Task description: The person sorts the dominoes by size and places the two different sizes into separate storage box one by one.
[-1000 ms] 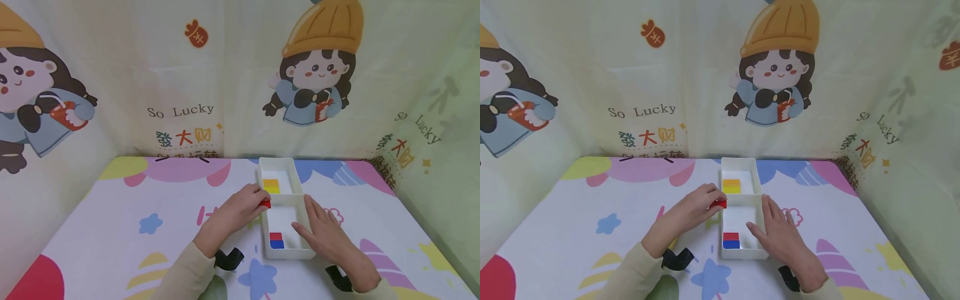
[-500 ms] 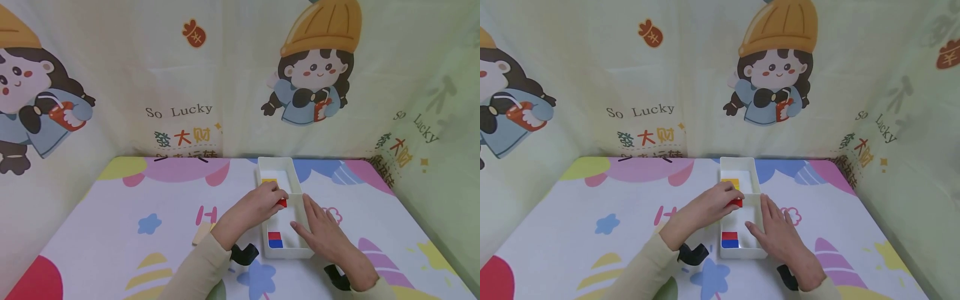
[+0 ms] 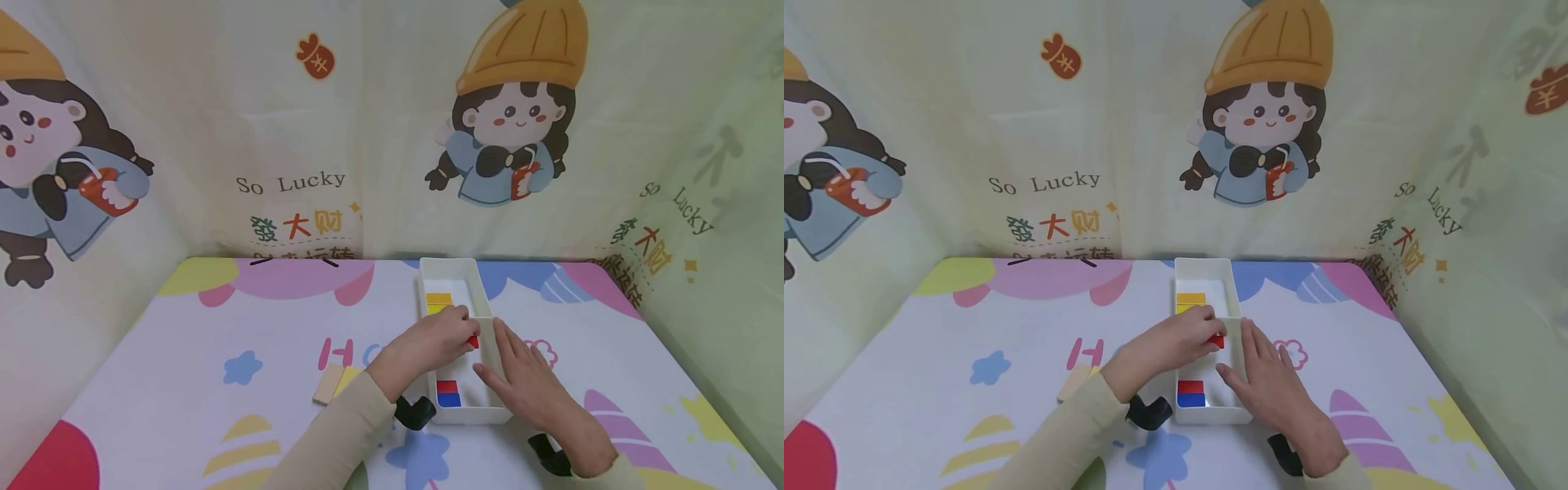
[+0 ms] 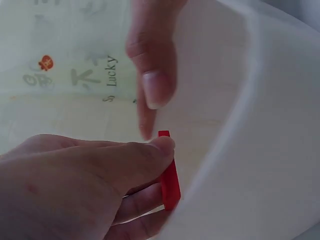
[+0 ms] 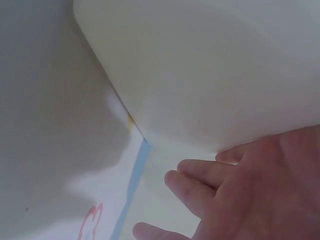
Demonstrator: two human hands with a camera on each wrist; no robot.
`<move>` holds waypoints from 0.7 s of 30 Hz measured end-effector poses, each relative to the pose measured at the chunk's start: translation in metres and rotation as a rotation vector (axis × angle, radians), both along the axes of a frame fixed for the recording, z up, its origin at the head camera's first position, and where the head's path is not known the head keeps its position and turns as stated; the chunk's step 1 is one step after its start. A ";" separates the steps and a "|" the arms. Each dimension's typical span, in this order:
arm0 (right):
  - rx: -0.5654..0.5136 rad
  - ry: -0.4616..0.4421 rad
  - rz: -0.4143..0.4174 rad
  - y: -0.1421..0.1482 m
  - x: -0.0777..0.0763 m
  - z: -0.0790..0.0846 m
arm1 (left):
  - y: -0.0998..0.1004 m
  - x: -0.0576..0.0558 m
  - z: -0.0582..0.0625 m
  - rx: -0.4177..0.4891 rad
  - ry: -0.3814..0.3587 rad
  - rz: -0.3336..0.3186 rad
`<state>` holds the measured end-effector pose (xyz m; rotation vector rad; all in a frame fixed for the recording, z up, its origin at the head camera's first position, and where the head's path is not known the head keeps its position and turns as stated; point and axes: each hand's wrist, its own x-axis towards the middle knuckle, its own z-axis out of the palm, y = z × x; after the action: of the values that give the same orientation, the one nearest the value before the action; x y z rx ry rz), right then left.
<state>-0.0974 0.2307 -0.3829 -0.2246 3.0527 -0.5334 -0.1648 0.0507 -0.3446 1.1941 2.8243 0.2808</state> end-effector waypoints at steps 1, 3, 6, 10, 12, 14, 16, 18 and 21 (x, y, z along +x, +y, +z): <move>-0.002 0.002 0.003 0.000 0.000 0.000 | 0.001 0.000 -0.001 -0.014 -0.008 0.005; -0.003 0.001 0.010 -0.001 0.000 0.000 | 0.003 0.000 -0.003 -0.044 -0.017 0.010; -0.001 0.003 0.018 -0.001 0.000 0.000 | 0.005 0.000 -0.006 -0.087 -0.030 0.020; 0.008 0.007 0.014 -0.001 0.001 0.002 | 0.009 0.000 -0.010 -0.128 -0.025 0.018; 0.007 0.010 0.010 0.000 0.001 0.003 | 0.010 -0.001 -0.011 -0.144 -0.012 0.020; 0.002 0.007 0.008 0.000 0.000 0.003 | 0.012 0.000 -0.011 -0.161 0.000 0.027; -0.002 0.001 0.007 0.000 0.000 0.002 | 0.014 0.000 -0.011 -0.183 -0.004 0.042; -0.004 -0.004 0.006 0.000 0.000 0.001 | 0.015 0.000 -0.012 -0.218 0.012 0.047; 0.001 -0.006 0.001 0.001 0.000 0.000 | 0.018 0.001 -0.013 -0.265 0.053 0.041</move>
<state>-0.0974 0.2319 -0.3834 -0.2247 3.0467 -0.5318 -0.1638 0.0689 -0.3576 1.1036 2.8186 -0.1234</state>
